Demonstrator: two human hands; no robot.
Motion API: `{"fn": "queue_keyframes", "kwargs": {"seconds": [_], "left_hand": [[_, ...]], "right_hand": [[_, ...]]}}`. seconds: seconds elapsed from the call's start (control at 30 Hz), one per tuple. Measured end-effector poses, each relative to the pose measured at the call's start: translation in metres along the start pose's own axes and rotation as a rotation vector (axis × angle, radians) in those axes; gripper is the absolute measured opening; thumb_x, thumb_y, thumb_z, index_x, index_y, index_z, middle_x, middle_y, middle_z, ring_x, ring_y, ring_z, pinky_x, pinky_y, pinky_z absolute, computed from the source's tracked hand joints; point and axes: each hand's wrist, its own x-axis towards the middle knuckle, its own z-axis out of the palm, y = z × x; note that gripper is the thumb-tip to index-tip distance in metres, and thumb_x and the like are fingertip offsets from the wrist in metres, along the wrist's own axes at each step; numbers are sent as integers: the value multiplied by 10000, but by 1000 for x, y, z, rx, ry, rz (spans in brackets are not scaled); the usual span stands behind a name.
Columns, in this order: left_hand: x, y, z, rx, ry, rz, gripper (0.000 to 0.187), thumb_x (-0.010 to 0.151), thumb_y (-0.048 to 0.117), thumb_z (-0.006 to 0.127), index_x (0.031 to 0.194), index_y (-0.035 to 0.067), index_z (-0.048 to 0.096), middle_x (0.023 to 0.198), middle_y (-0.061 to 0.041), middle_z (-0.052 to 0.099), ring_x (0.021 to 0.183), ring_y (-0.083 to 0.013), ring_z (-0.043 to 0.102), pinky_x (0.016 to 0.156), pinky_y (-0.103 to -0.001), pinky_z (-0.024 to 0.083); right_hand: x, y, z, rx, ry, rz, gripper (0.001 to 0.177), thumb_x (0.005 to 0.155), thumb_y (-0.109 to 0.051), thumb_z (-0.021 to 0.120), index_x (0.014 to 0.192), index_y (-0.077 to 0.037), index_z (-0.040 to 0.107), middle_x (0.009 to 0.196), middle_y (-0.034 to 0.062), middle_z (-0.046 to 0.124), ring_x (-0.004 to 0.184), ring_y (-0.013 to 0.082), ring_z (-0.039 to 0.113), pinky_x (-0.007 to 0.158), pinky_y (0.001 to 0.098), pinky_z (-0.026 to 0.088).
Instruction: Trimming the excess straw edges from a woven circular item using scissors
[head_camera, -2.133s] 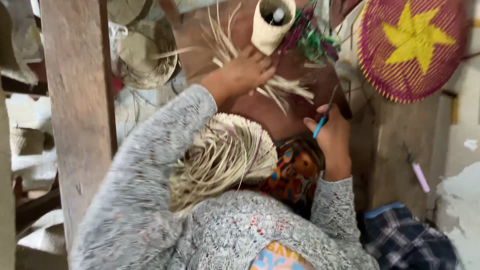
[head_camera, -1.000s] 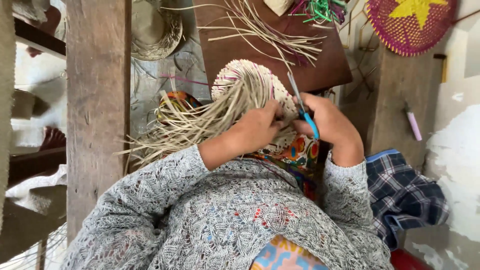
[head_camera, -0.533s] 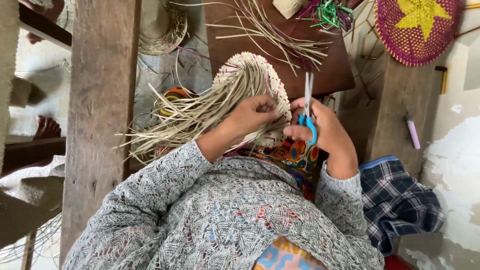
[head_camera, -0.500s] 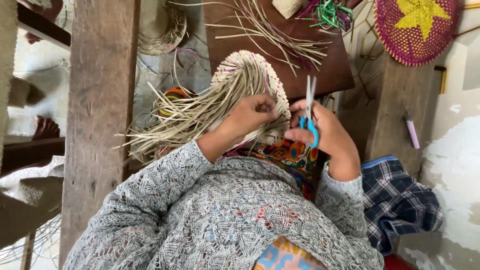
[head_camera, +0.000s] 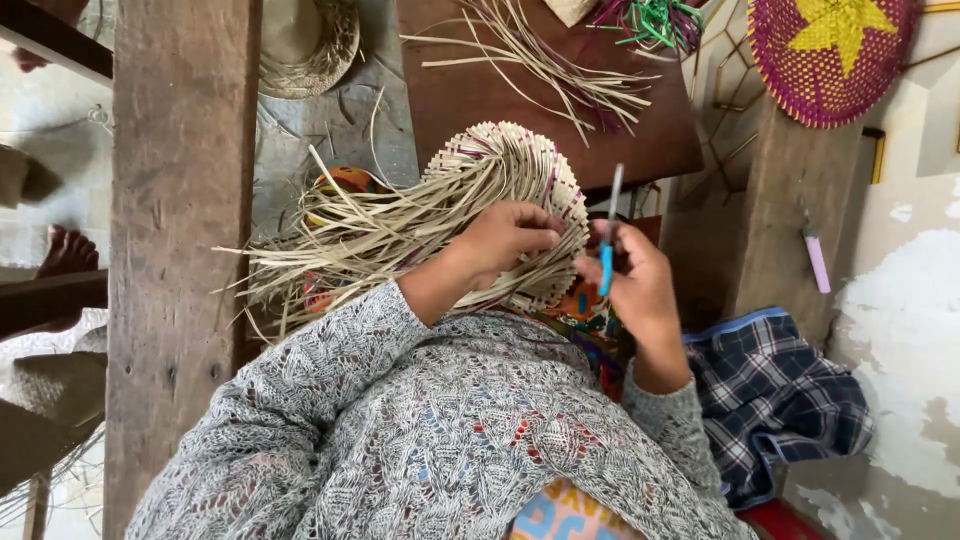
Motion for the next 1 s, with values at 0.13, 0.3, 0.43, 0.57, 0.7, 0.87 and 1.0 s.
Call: {"fn": "queue_keyframes", "kwargs": {"seconds": [0.13,0.3,0.43,0.57,0.7,0.87,1.0], "left_hand": [[-2,6,-7,358,63,55,240,938,246,728,1055,43,779,838,-85,733,647,-136,716,475,-247,502],[-18,19,1,432,28,180,286,926,311,723,1031,53,787,884,-127,749,822,-247,724,691,-373,573],[-17,16,6,311,46,218,171,905,217,770,992,71,790,853,-111,740,799,-210,704,690,-363,568],[-19,15,11,542,149,345,108,861,140,737,950,131,796,816,-84,765,806,-242,742,732,-361,582],[-17,12,13,631,260,379,137,844,153,759,978,163,787,828,-80,775,837,-295,767,745,-385,603],[5,-3,-2,300,223,314,134,853,99,760,985,116,754,808,-42,732,768,-157,681,704,-309,557],[13,-8,-7,4,173,184,119,857,26,748,966,74,736,757,2,638,685,-76,595,594,-192,481]], "right_hand": [[0,16,13,-94,35,-68,523,791,-163,917,1241,-4,701,860,59,631,789,128,582,719,323,507],[4,16,10,-155,1,-164,478,779,-149,916,1208,-49,731,808,29,608,840,110,551,772,301,478],[8,10,9,-133,-14,-184,450,791,-117,900,1203,-42,734,856,51,665,846,104,545,766,325,488],[7,5,13,-180,-49,-217,407,829,-79,847,1208,-13,715,1017,179,725,931,221,639,832,452,523],[6,-3,11,-202,-35,-246,378,855,-72,833,1205,-5,706,1053,199,731,982,291,690,849,481,543],[-11,-13,-16,-111,-140,-219,477,869,-65,793,1321,-23,646,1037,165,709,867,248,704,715,365,564],[-16,-8,-23,232,-481,11,516,849,-44,752,1335,38,600,1031,191,713,705,154,679,562,299,582]]}}
